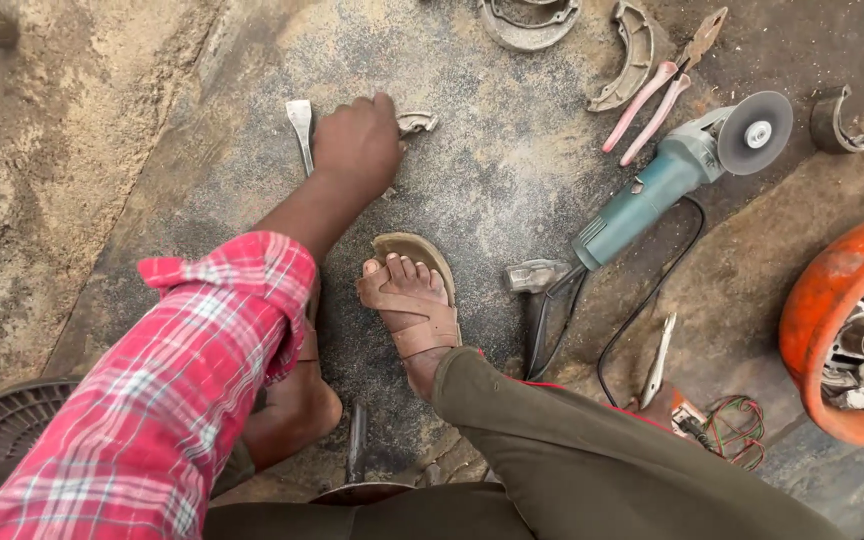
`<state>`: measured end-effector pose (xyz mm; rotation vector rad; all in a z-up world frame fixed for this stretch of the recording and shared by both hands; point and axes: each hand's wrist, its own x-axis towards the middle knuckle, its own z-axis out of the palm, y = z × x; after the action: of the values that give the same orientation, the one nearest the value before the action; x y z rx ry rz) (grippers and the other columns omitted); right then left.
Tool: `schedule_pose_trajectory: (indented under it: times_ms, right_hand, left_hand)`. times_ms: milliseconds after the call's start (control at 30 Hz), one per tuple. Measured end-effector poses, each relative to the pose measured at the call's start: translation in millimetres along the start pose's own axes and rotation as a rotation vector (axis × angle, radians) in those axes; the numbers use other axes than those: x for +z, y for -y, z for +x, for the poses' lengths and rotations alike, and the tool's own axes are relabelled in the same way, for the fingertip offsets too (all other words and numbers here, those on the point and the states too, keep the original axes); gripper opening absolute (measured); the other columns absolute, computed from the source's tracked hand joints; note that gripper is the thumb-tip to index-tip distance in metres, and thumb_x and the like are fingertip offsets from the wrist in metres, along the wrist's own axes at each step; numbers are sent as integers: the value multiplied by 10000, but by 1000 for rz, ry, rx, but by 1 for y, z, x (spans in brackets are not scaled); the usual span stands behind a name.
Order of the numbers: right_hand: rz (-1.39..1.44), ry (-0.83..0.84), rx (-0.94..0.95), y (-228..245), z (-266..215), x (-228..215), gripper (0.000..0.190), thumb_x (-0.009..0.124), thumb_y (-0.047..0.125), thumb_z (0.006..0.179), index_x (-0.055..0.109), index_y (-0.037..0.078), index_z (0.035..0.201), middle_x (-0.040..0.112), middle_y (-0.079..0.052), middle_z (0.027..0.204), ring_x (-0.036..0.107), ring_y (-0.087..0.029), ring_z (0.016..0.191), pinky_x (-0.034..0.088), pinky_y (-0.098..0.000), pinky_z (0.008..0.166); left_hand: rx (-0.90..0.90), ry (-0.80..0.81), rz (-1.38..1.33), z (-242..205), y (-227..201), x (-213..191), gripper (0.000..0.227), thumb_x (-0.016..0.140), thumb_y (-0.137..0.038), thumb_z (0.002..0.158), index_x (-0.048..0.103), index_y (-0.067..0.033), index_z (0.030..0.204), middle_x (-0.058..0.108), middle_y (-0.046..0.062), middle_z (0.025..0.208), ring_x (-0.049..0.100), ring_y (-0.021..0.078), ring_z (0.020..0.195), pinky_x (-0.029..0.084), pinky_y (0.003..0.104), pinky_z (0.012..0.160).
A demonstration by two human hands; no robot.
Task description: Using an angle grinder, hammer, and pliers to clean or repair motorcycle brake shoes.
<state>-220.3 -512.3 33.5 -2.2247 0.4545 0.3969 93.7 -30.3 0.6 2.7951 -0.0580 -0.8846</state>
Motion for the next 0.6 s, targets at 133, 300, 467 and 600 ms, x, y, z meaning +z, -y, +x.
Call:
schedule_pose_trajectory:
  times_ms: [133, 300, 467, 600]
  right_hand:
    - [-54, 45, -147, 35, 17, 51, 406, 677, 138, 909, 598, 44, 1296, 677, -131, 1291, 657, -249, 1065, 541, -373, 815]
    - [-132, 103, -366, 106, 25, 120, 449, 731, 190, 885, 637, 76, 1309, 650, -125, 1340, 645, -296, 1195, 577, -415, 948]
    - [-192, 51, -305, 82, 21, 123, 439, 703, 175, 926, 632, 79, 1348, 654, -128, 1379, 631, -304, 1251, 526, -430, 1029]
    - [-505, -13, -366, 42, 15, 94, 632, 729, 261, 880, 553, 17, 1436, 607, -183, 1439, 589, -359, 1266, 426, -500, 1079]
  left_hand:
    - [-113, -156, 52, -53, 22, -24, 646, 767, -513, 874, 552, 24, 1161, 616, 209, 1128, 658, 305, 977, 618, 407, 577]
    - [-437, -160, -201, -74, 58, 8, 754, 884, -443, 803, 501, 70, 1202, 654, 259, 1062, 683, 374, 937, 606, 447, 702]
    - [-453, -203, -365, -70, 78, 41, 531, 863, -242, 802, 601, 24, 1178, 733, 226, 1015, 723, 366, 916, 588, 461, 818]
    - [-520, -91, -479, -80, 68, -16, 468, 858, -179, 788, 684, -47, 1202, 767, 160, 1036, 735, 245, 845, 582, 419, 785]
